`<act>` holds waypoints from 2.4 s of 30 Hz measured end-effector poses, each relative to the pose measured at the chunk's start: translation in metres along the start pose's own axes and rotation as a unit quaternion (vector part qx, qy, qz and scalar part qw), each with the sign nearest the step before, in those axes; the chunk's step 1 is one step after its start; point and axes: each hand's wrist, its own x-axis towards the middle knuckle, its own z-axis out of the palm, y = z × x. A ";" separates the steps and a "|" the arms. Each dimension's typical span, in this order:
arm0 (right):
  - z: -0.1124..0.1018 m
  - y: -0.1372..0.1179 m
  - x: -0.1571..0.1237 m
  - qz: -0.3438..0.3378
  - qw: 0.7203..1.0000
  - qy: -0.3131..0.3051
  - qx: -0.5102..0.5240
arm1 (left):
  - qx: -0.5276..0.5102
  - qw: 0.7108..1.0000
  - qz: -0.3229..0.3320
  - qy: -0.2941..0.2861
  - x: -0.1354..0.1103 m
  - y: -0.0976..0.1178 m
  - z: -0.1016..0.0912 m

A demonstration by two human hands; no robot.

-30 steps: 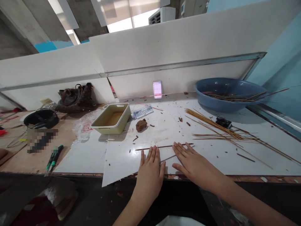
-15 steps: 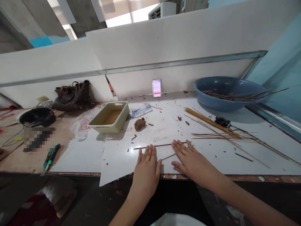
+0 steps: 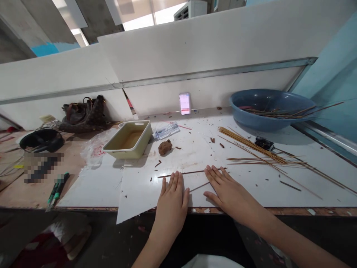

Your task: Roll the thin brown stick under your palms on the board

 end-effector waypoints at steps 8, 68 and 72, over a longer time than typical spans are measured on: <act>-0.014 0.017 0.044 0.052 0.996 -0.063 0.023 | -0.011 0.999 -0.033 -0.002 0.044 -0.003 -0.007; -0.005 0.012 -0.004 0.025 0.999 -0.033 0.004 | -0.029 0.999 -0.014 -0.011 -0.009 -0.021 -0.009; -0.008 0.021 0.008 0.018 0.999 -0.045 0.014 | -0.033 0.999 -0.020 -0.028 0.005 -0.024 -0.011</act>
